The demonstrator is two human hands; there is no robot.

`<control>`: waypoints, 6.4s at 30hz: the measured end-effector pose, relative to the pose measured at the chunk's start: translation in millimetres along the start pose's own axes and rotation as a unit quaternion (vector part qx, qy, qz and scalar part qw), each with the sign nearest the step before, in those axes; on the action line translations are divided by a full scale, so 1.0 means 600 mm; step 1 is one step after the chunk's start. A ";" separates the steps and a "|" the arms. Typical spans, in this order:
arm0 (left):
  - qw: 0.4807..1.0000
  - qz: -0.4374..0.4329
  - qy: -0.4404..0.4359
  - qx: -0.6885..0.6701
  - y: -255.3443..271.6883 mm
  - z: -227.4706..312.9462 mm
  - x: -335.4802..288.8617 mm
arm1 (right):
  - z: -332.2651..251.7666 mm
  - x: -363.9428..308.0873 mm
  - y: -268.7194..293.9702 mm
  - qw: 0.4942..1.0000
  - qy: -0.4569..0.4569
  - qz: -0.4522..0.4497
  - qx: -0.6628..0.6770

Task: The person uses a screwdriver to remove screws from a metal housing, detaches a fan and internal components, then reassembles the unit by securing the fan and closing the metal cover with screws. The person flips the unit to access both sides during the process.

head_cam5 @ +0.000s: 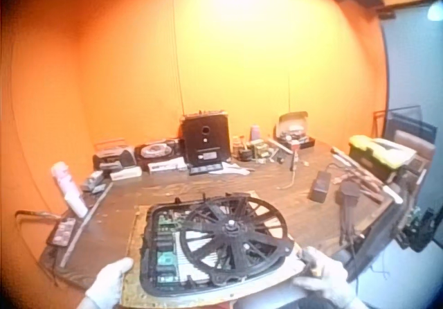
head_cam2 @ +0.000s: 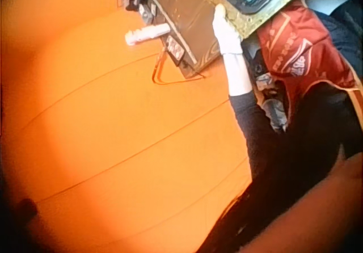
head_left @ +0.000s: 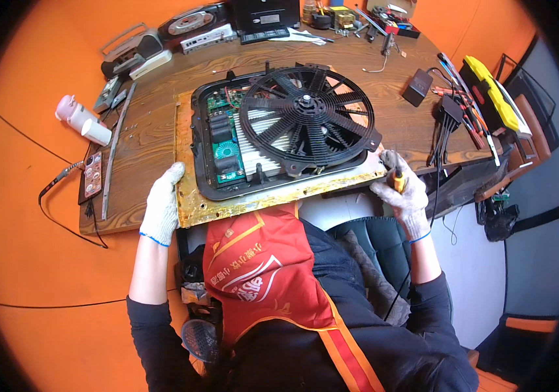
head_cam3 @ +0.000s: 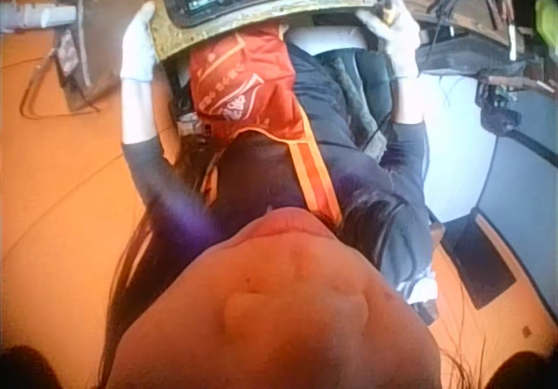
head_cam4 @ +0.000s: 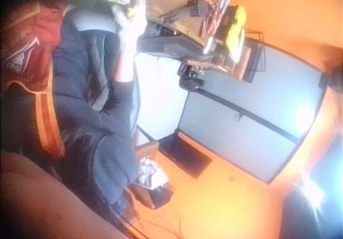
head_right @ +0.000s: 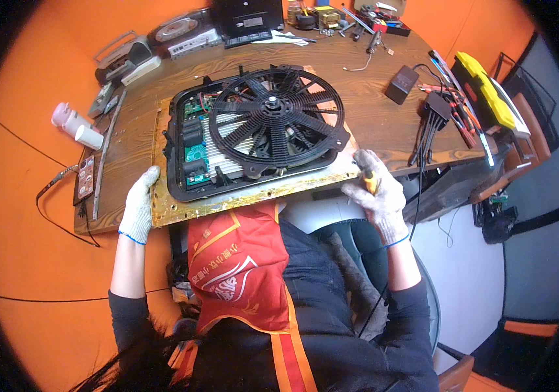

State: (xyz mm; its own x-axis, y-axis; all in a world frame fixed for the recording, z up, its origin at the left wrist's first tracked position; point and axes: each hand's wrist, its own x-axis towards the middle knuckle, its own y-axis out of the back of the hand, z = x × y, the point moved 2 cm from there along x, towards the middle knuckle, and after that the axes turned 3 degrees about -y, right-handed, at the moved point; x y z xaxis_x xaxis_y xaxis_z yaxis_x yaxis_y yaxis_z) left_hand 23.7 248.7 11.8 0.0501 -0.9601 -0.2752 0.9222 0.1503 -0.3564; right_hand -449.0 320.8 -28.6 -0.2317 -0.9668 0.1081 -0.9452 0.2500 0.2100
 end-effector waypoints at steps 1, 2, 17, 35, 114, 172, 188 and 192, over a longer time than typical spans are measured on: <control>1.000 -0.009 -0.002 -0.005 -0.003 0.005 0.000 | 0.005 0.001 0.001 0.999 0.051 0.005 0.001; 1.000 -0.002 -0.007 0.007 -0.005 0.012 0.001 | 0.008 0.003 0.003 0.991 0.126 0.012 -0.041; 0.978 -0.035 0.054 0.199 -0.016 0.149 0.000 | -0.145 0.165 0.025 0.863 0.494 0.050 0.089; 0.991 -0.013 0.027 0.133 -0.074 0.312 0.078 | -0.353 0.346 0.021 0.930 0.354 0.024 -0.095; 0.815 0.085 -0.430 0.380 -0.052 0.289 0.065 | -0.362 0.339 0.013 0.923 0.358 0.030 -0.136; 0.495 -0.082 -0.496 0.708 0.075 -0.020 -0.112 | -0.029 -0.014 0.005 0.814 0.429 0.085 -0.382; 0.520 -0.112 -0.450 0.717 0.075 -0.036 -0.104 | 0.007 -0.010 0.009 0.816 0.418 0.087 -0.390; 0.563 -0.098 -0.456 0.682 0.074 -0.044 -0.105 | 0.009 -0.009 0.007 0.814 0.427 0.100 -0.381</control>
State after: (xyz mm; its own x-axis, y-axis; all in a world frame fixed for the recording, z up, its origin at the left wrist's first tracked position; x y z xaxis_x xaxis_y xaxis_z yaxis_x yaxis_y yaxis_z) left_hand 51.2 322.4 -10.4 -0.5012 -0.7422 0.4450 0.3493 0.2969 0.8887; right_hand -452.8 326.4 -33.8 0.1887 -0.5945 0.7817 -0.4148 0.6732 0.6121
